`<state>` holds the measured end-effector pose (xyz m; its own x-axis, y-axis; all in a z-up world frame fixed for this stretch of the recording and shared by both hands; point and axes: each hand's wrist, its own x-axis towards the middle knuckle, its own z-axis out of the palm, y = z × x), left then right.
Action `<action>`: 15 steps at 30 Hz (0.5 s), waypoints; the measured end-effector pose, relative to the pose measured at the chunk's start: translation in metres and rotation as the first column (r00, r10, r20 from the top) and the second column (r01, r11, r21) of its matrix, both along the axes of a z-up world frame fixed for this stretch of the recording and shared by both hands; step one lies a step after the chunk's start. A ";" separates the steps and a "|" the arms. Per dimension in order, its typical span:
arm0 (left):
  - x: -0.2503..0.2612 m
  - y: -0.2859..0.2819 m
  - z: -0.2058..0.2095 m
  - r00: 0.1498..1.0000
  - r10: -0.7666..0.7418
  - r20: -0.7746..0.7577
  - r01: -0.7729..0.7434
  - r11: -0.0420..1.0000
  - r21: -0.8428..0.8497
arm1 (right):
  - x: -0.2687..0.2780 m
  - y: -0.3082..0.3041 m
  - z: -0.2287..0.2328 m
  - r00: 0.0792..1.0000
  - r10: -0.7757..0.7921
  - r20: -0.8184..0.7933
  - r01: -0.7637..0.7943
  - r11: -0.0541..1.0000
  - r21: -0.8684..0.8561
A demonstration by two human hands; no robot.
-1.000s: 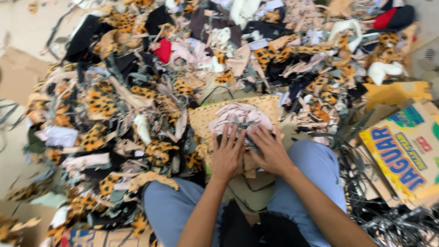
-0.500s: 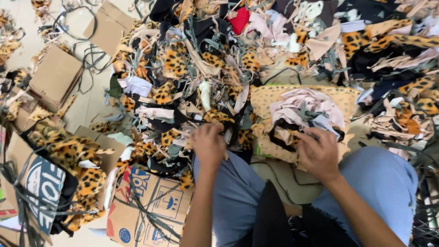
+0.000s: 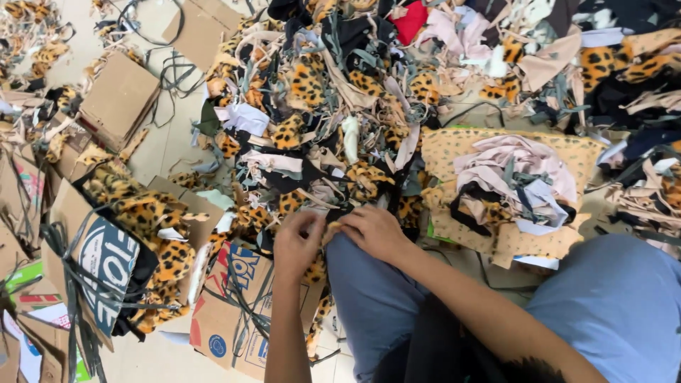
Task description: Sorting through a large pile of fabric scraps and packing them into a small cardboard box.
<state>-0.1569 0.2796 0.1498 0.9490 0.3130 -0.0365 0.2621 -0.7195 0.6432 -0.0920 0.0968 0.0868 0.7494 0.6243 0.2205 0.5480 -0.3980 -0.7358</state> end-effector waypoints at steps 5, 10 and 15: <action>0.022 0.015 -0.020 0.993 0.095 -0.072 -0.080 0.979 0.186 | 0.021 0.015 -0.008 0.990 -0.107 0.087 0.114 0.990 -0.087; 0.043 0.019 -0.033 0.995 -0.052 -0.080 0.080 0.916 0.394 | 0.030 0.031 -0.019 0.995 -0.089 0.050 0.095 0.984 -0.151; 0.057 0.036 -0.044 0.997 -0.021 -0.070 0.041 0.956 0.292 | 0.032 0.033 -0.021 0.988 -0.077 -0.134 0.056 0.987 -0.152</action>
<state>-0.1002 0.3154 0.1062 0.9570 0.2900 -0.0105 0.2715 -0.8819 0.3853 -0.0597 0.1301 0.0659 0.8074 0.5896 0.0205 0.4128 -0.5399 -0.7336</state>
